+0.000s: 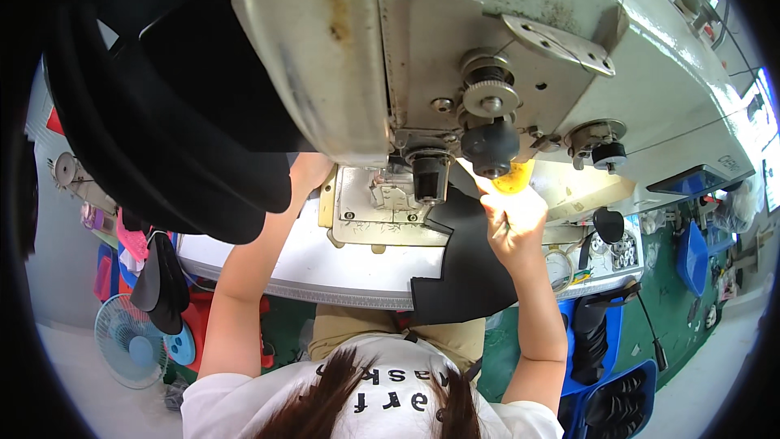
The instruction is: The person peels protective plastic film from padded pieces using thread snips, then aligns and stitches black fabric pieces together using a sewing machine, cutting threads with the snips between pieces.
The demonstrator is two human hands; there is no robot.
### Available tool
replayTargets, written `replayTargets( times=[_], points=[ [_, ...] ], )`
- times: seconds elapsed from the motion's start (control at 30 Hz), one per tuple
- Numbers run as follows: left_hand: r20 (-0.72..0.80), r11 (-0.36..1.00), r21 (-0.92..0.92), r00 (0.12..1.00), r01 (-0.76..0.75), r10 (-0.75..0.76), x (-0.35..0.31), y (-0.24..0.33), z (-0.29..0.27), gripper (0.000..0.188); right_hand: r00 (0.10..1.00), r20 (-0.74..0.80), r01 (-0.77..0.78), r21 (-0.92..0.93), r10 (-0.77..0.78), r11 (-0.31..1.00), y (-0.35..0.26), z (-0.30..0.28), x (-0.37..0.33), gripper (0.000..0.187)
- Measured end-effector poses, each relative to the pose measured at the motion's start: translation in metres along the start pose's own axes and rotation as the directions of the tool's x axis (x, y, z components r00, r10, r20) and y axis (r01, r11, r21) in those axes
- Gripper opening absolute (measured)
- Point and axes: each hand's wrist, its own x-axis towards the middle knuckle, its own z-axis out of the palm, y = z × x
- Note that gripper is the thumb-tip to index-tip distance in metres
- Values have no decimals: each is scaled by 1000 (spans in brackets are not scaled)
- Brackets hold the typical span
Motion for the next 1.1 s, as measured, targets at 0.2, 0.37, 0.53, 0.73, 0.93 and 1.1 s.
replayTargets(
  times=[0.2,0.37,0.53,0.73,0.93,1.1],
  points=[
    [11,973,-155,985,173,-173,18,19,-29,30,866,417,-252,-110,275,961,28,13,-36,17],
    [-103,932,-332,977,143,-187,56,57,-102,31,866,349,-216,-384,358,898,48,47,-59,36],
    [-312,892,-448,946,-63,-90,102,124,-237,33,907,290,-152,-451,306,879,49,58,-68,22],
    [-242,893,-372,955,-255,172,102,290,-359,35,955,235,-52,-473,183,880,49,62,-74,16],
    [-118,850,-206,875,-485,470,57,362,-252,19,968,180,-93,-387,175,917,46,60,-76,16],
    [-103,909,-121,916,-399,388,34,330,-211,22,979,150,-115,-151,138,982,42,42,-83,26]
  ],
)
